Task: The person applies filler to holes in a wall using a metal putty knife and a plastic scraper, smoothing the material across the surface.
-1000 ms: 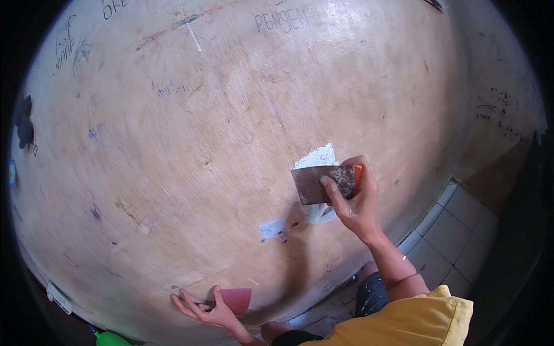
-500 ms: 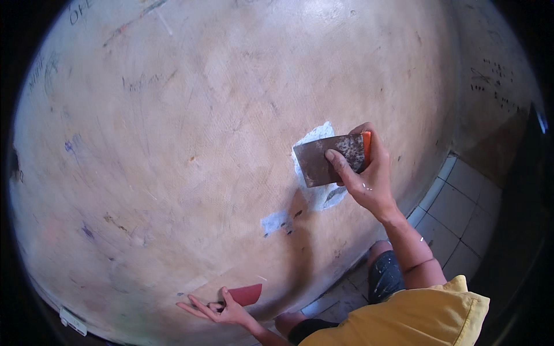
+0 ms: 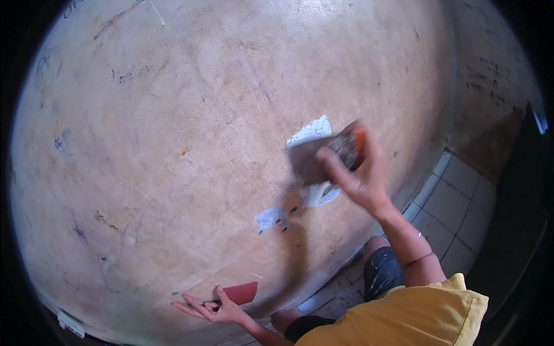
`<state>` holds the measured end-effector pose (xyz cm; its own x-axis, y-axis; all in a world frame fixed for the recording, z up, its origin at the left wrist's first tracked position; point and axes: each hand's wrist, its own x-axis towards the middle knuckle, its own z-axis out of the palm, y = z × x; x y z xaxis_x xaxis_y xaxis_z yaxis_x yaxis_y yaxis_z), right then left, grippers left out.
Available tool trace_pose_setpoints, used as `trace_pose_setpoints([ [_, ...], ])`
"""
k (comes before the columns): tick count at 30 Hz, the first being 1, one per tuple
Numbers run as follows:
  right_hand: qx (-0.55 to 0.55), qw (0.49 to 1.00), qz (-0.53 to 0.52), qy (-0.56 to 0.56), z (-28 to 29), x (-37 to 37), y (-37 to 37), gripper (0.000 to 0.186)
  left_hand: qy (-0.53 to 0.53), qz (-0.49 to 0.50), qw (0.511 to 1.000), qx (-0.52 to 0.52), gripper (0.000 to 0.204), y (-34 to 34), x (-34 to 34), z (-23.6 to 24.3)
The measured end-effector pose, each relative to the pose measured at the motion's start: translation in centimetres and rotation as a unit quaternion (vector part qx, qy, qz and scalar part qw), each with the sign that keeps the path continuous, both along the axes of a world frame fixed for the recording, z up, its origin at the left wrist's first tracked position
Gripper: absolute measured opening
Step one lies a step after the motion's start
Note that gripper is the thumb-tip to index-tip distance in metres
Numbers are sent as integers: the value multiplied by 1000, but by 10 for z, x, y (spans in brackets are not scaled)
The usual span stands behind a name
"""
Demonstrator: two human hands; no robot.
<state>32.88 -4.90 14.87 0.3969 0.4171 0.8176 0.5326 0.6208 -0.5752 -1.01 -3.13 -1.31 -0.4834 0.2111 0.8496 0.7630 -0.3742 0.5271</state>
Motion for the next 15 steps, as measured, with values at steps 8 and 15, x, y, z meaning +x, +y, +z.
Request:
trace_pose_setpoints([
  [8,-11,994,32,107,-6,9,-5,28,19,-3,1000,3,68,3,-3,-2],
  [15,-23,998,5,58,-8,3,-4,28,9,9,1000,8,77,3,1,-1],
])
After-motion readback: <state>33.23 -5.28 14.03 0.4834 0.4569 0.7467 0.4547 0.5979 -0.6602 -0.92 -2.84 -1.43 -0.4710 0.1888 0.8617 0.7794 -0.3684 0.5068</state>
